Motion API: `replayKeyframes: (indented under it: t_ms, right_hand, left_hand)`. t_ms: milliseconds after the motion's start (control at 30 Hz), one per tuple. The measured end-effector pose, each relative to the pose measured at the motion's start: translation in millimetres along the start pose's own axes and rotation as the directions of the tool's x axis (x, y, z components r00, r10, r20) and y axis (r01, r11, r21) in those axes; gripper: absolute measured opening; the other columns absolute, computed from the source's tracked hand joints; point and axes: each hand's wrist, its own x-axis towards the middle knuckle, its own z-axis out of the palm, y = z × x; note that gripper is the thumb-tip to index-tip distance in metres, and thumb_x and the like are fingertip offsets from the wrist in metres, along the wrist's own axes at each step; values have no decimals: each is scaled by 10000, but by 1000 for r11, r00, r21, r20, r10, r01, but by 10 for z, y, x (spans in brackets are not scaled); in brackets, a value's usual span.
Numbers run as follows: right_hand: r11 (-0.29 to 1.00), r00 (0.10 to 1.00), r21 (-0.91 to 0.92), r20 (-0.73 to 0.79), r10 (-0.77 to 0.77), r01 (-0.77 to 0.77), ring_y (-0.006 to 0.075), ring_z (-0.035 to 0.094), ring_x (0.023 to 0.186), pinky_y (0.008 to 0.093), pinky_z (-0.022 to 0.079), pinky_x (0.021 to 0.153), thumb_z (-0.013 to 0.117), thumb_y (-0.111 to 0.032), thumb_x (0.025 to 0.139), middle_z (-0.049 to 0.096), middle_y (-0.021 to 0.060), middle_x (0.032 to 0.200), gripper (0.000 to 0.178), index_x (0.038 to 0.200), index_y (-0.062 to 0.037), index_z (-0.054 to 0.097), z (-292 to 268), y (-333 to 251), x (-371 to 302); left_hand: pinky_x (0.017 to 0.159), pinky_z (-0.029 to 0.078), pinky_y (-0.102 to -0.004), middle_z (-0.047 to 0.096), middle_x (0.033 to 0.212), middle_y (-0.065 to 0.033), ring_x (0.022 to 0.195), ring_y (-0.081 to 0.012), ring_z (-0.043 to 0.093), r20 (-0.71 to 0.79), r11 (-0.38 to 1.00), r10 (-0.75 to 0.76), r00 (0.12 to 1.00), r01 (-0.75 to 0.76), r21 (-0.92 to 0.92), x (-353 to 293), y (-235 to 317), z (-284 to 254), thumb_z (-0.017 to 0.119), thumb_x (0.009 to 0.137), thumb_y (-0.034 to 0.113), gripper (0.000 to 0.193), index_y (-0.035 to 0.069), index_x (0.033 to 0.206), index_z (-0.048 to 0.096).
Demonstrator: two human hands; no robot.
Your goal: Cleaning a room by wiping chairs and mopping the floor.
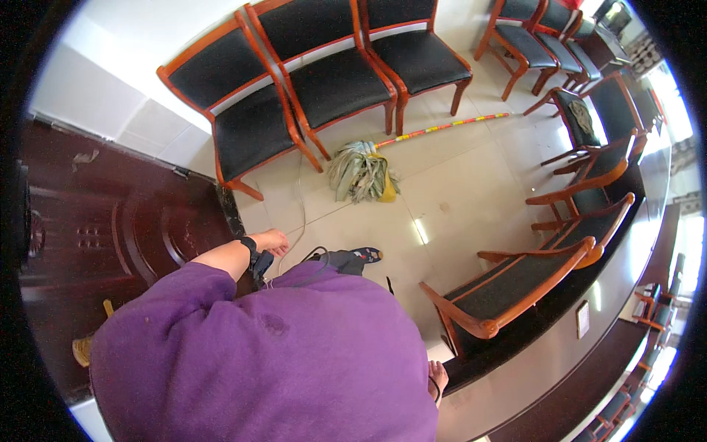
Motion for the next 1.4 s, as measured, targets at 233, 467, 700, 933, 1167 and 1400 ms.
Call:
replayKeyframes:
  t_ms: [233, 467, 700, 933, 1167, 1400]
  right_hand:
    - [974, 998, -218, -1, -71, 69, 355, 511, 993, 428, 471, 805, 504, -55, 799, 475, 303, 1039, 362, 1083, 144, 397, 234, -9, 95]
    - [968, 999, -248, 17, -44, 47, 351, 516, 982, 426, 475, 796, 504, -59, 800, 479, 297, 1037, 356, 1078, 138, 401, 340, 33, 24]
    - [969, 999, -245, 30, -31, 37, 347, 522, 970, 424, 478, 786, 504, -62, 801, 483, 290, 1034, 349, 1073, 133, 405, 348, 125, -9]
    - [979, 999, -203, 35, -22, 29, 343, 527, 958, 422, 482, 777, 505, -66, 802, 488, 284, 1031, 343, 1069, 128, 409, 357, 288, -59]
    - [990, 999, -140, 31, -20, 24, 339, 533, 946, 420, 485, 768, 505, -70, 803, 492, 278, 1028, 336, 1064, 122, 413, 296, 455, -78]
    - [996, 999, -92, 24, -21, 23, 335, 539, 934, 418, 489, 759, 506, -73, 805, 496, 272, 1025, 330, 1059, 117, 418, 244, 589, -87]
  left_hand:
    - [560, 463, -310, 582, 778, -76, 652, -183, 569, -86, 976, 141, 986, -153, -152, -155, 0, 85, 526, 779, 198, 183, 34, 849, 569]
    - [581, 457, -279, 573, 803, -57, 677, -158, 562, -20, 964, 206, 978, -206, -165, -349, 15, 205, 490, 813, 216, 203, 41, 901, 541]
    - [598, 466, -287, 578, 834, -76, 687, -172, 569, -34, 983, 127, 991, -130, -126, -366, -285, 156, 475, 811, 218, 240, 23, 933, 541]
    - [546, 444, -270, 567, 768, -68, 647, -161, 551, -56, 978, 107, 993, -115, -172, -392, -216, 164, 494, 801, 190, 174, 38, 865, 551]
    - [585, 452, -277, 573, 799, -67, 703, -161, 565, -28, 989, 135, 990, -136, -57, -356, -118, 129, 479, 811, 191, 191, 32, 887, 553]
    - [615, 449, -283, 570, 820, -66, 722, -165, 564, -28, 989, 145, 989, -146, -25, -378, 21, 51, 476, 803, 179, 184, 44, 907, 546]
